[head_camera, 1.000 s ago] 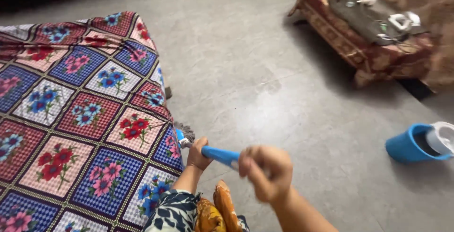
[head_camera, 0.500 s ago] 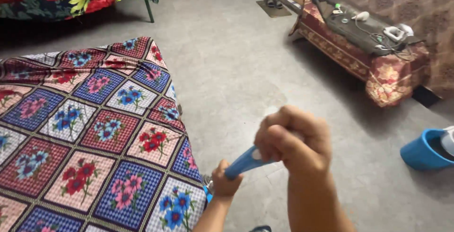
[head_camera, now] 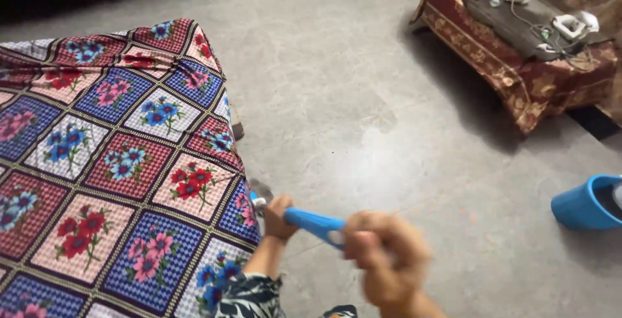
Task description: Mop the floor of a room using a spin mop and bucket.
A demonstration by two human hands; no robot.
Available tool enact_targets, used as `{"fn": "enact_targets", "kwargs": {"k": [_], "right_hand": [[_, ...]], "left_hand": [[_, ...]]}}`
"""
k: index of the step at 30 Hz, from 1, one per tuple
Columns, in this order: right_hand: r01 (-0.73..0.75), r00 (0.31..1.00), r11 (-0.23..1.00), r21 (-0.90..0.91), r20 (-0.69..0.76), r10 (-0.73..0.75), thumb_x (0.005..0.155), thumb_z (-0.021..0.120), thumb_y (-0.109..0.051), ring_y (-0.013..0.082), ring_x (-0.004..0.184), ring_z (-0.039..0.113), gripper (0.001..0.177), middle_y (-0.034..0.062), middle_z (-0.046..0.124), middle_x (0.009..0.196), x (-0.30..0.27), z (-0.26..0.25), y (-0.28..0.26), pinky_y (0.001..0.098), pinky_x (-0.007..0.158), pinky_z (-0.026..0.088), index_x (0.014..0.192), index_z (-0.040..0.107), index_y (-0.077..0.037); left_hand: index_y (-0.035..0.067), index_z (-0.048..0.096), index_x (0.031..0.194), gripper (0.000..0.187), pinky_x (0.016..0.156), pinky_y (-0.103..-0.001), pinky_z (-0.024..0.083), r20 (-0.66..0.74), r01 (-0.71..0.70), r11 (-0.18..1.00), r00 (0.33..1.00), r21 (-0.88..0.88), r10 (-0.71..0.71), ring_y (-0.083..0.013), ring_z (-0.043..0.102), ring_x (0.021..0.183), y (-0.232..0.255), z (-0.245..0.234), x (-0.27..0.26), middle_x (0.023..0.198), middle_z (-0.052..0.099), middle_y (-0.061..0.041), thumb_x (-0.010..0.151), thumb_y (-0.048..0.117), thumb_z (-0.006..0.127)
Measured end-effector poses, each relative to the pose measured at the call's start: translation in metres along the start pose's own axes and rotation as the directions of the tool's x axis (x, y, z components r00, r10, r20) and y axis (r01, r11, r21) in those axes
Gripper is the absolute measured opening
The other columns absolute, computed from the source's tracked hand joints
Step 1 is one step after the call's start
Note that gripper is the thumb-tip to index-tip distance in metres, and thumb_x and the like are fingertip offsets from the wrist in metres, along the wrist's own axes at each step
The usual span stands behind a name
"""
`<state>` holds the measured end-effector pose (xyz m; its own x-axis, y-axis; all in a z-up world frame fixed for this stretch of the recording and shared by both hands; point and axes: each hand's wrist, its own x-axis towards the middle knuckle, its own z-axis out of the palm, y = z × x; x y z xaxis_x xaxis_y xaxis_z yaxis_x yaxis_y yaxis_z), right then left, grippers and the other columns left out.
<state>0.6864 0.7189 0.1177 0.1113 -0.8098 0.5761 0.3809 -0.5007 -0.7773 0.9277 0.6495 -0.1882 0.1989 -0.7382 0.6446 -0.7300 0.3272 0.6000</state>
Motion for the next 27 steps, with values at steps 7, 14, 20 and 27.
{"fn": "enact_targets", "kwargs": {"k": [7,14,20,27], "right_hand": [[0.014,0.962,0.978,-0.207,0.269,0.043,0.098,0.066,-0.009,0.0198,0.065,0.063,0.023,0.0107,0.061,0.069,-0.023,-0.077,-0.108,0.0353,0.062,0.054,0.079,0.058,0.002],[0.009,0.874,0.997,-0.08,0.484,0.031,0.092,0.068,-0.008,0.0229,0.068,0.073,0.019,0.0089,0.067,0.072,-0.017,-0.211,-0.087,0.0471,0.077,0.061,0.077,0.059,-0.002],[0.155,0.845,0.88,-0.449,0.522,0.118,0.076,0.069,0.003,0.0272,0.07,0.068,0.017,0.0105,0.067,0.077,0.03,-0.138,0.016,0.0402,0.07,0.058,0.088,0.062,-0.006],[0.083,0.987,0.913,-0.398,0.157,-0.021,0.085,0.059,0.009,0.0237,0.069,0.065,0.007,0.0123,0.063,0.077,0.085,-0.118,0.072,0.0385,0.073,0.058,0.089,0.058,0.003]], "left_hand": [[0.009,0.043,0.07,0.04,0.056,-0.051,0.041,-0.042,0.102,0.994,0.994,-0.036,-0.103,-0.0417,0.054,0.064,0.121,0.036,-0.047,0.063,0.048,-0.015,0.07,0.026,0.079],[0.011,0.043,0.074,0.039,0.061,-0.052,0.042,0.083,-0.034,0.972,0.995,-0.232,0.055,-0.0406,0.055,0.068,0.152,0.159,-0.048,0.069,0.048,-0.014,0.081,0.035,0.073],[0.009,0.051,0.087,0.04,0.069,-0.052,0.047,0.28,0.037,0.99,0.96,-0.134,0.002,-0.0437,0.058,0.082,0.012,0.2,0.039,0.082,0.056,-0.018,0.075,0.034,0.08],[0.01,0.054,0.102,0.025,0.073,-0.044,0.053,0.26,0.406,0.902,0.896,-0.147,-0.361,-0.0377,0.064,0.086,-0.002,0.229,0.099,0.096,0.062,-0.016,0.079,0.009,0.065]]}}
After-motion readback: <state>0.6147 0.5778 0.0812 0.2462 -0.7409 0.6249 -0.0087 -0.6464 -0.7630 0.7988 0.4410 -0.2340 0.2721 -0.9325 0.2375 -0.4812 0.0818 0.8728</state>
